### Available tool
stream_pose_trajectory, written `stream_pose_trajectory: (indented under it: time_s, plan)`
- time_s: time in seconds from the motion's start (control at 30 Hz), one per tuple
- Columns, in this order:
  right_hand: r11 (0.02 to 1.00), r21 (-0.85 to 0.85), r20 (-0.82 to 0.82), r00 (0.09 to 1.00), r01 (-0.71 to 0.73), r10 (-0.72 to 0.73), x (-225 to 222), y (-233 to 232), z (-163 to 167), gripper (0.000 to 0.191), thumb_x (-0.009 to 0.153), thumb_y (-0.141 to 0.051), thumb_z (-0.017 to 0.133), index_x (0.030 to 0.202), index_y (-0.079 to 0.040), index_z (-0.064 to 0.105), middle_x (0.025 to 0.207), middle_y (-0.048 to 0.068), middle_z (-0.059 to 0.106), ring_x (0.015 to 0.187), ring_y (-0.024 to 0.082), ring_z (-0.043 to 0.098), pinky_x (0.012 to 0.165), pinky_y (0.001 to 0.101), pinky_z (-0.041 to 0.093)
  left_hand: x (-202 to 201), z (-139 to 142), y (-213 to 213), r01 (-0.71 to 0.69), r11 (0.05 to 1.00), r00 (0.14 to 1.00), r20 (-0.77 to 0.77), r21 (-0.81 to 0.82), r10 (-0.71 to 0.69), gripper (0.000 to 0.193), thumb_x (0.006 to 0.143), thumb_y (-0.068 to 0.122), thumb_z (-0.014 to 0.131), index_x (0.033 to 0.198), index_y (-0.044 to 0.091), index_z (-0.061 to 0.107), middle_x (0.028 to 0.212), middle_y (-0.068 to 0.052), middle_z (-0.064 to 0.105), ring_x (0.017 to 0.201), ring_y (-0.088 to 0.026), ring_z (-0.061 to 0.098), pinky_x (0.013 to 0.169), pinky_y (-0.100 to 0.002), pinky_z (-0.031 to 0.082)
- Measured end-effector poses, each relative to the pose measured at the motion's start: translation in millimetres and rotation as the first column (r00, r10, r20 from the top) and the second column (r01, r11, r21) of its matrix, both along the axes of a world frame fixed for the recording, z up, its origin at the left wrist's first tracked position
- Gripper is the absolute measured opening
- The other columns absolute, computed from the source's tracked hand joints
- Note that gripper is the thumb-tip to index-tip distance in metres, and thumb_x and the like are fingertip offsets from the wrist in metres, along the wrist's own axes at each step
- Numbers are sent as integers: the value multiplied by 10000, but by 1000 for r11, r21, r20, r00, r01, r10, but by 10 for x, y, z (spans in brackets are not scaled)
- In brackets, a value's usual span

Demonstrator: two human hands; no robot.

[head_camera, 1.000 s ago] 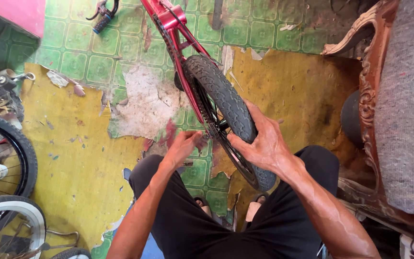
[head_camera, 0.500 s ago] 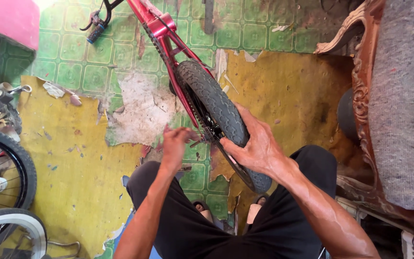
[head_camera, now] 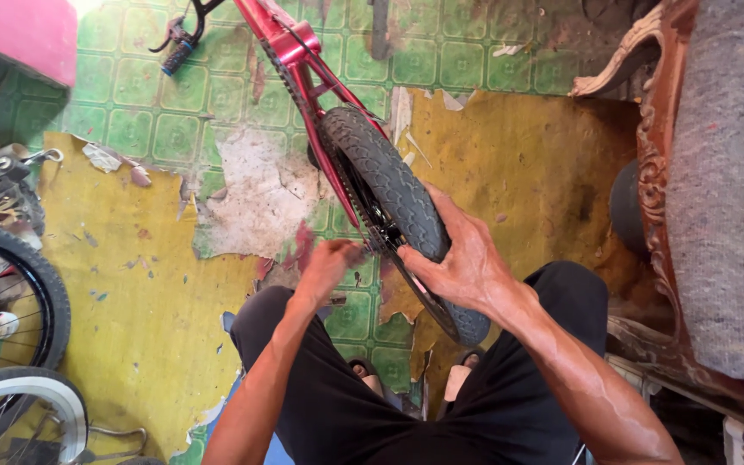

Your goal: The person sits on the floor beside a small red bicycle and works on its rear wheel, threading the chain over the rear sprocket and aligning the wheel in the frame. They tighten the rear axle fasteners by hand and reposition the wheel while checking the chain fit.

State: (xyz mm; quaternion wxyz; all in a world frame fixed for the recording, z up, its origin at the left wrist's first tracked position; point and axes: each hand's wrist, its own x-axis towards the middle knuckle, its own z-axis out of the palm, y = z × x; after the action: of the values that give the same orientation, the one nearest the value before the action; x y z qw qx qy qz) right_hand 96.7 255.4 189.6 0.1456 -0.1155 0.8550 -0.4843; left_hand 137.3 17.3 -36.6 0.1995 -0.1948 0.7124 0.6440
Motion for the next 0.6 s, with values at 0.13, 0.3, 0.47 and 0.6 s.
stream_pose_trajectory:
  time_s: [0.13, 0.3, 0.47, 0.6]
  plan:
    - [1000, -10, -19, 1000, -10, 10, -11, -2, -2, 799, 784, -240, 768, 1490, -36, 453, 1110, 194, 739, 960, 273, 751, 820, 405, 573, 5, 106, 68, -69, 986, 968, -249, -150, 30, 217, 892, 118, 649, 995, -35, 764, 900, -102, 772, 784, -150, 677, 740, -345, 569]
    - [1000, 25, -11, 1000, -1, 1, -8, -7, -15, 802, 770, -230, 778, 1482, -46, 459, 1077, 190, 733, 935, 281, 740, 811, 406, 571, -56, 14, -5, 5, 985, 993, -118, -174, -26, 239, 1009, 197, 595, 1068, 2, 719, 928, -86, 773, 848, -135, 690, 788, -332, 536]
    - [1000, 0, -58, 998, -14, 14, -4, -1, -30, 798, 778, -234, 781, 1482, -42, 457, 1088, 182, 733, 946, 268, 736, 812, 402, 565, -35, -21, -34, 17, 970, 973, -221, -242, -72, 287, 991, 195, 576, 1068, -31, 736, 915, -128, 748, 844, -212, 693, 791, -368, 532]
    - [1000, 9, -68, 998, -13, 13, 2, -3, -32, 799, 776, -231, 782, 1482, -44, 459, 1073, 186, 730, 926, 274, 738, 808, 404, 564, -74, 86, -79, -10, 995, 994, -110, -98, -1, 287, 994, 197, 542, 1028, 6, 752, 923, -78, 756, 846, -224, 675, 829, -381, 545]
